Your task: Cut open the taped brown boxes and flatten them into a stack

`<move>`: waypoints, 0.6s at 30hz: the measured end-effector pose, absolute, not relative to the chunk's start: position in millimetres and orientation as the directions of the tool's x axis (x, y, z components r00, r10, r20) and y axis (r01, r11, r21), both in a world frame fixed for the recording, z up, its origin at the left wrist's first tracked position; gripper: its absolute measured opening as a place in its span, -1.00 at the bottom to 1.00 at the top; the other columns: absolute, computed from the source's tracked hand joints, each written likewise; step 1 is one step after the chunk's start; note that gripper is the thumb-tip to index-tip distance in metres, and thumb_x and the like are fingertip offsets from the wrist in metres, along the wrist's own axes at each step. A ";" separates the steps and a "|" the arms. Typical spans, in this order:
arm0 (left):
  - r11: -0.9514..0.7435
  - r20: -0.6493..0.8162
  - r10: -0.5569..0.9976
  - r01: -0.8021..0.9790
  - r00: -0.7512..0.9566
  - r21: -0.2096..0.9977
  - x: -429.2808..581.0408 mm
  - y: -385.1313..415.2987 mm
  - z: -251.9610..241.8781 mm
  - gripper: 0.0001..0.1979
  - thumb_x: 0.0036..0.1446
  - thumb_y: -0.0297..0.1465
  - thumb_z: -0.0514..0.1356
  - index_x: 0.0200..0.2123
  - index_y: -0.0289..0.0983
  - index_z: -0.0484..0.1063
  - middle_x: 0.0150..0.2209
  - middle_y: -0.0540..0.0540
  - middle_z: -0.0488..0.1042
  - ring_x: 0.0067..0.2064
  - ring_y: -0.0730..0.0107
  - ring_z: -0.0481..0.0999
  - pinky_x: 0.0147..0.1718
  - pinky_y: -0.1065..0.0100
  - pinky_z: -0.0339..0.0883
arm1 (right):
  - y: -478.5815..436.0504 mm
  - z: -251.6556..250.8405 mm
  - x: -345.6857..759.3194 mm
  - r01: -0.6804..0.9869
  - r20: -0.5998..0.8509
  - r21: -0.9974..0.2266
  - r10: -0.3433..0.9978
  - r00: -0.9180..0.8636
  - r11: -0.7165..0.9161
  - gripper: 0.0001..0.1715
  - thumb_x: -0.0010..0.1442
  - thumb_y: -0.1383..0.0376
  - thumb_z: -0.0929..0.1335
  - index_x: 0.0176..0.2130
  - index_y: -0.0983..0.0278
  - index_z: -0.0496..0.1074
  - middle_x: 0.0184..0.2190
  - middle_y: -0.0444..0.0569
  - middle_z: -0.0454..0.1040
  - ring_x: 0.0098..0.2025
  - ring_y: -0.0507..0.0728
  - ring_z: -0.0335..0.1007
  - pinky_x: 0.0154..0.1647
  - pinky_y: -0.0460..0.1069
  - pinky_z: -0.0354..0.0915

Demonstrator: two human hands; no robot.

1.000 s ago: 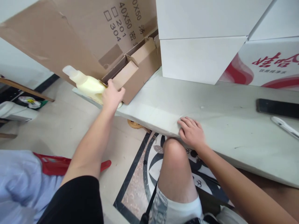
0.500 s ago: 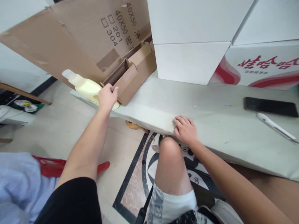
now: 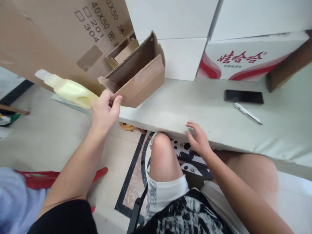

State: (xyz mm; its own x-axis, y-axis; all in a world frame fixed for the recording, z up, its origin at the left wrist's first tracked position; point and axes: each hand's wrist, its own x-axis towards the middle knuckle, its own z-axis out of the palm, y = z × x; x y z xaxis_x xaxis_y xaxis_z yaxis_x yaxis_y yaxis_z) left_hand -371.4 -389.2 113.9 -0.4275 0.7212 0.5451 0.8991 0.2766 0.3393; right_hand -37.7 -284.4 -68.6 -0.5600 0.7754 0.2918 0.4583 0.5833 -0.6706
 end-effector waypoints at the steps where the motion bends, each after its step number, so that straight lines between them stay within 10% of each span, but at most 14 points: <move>1: 0.205 0.566 0.741 0.924 -0.361 0.322 -357.8 -389.2 112.3 -0.65 0.21 -0.14 0.17 -0.49 -0.19 0.15 -0.62 0.09 0.15 -0.56 0.49 0.11 -0.52 0.38 -0.01 | -288.7 -66.2 -20.4 0.468 0.292 -0.683 0.796 -0.530 0.561 -0.63 0.31 0.29 0.23 0.06 0.23 0.42 0.16 0.22 0.53 0.24 0.30 0.46 0.26 0.30 0.37; 9: -0.378 0.500 0.843 0.880 0.200 0.287 -239.1 -352.0 79.5 -0.63 0.34 -0.21 0.13 -0.51 -0.20 0.23 -0.63 0.08 0.21 -0.59 0.48 0.20 -0.56 0.40 0.06 | -299.0 -37.7 96.0 0.477 0.261 -0.831 0.958 -0.119 0.286 -0.56 0.37 0.16 0.26 0.20 0.15 0.31 0.22 0.17 0.45 0.29 0.32 0.40 0.28 0.34 0.35; 18: -0.523 0.375 0.849 0.686 0.372 0.505 -184.0 -321.5 75.3 -0.60 0.24 -0.27 0.15 -0.59 -0.18 0.09 -0.69 0.11 0.08 -0.63 0.48 0.12 -0.62 0.38 0.02 | -269.1 -2.0 150.4 0.273 0.643 -0.711 0.756 -0.120 0.648 -0.51 0.35 0.01 0.25 0.20 0.07 0.26 0.27 0.14 0.32 0.35 0.40 0.31 0.30 0.45 0.26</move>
State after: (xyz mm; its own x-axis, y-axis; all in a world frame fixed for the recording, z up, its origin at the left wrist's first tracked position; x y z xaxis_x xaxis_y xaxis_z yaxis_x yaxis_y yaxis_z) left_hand -184.0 -321.5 75.3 0.3717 0.8494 0.3747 0.6861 -0.5233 0.5054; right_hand 150.4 -269.1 -2.0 -0.1203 0.7563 0.6431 0.2732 0.6480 -0.7109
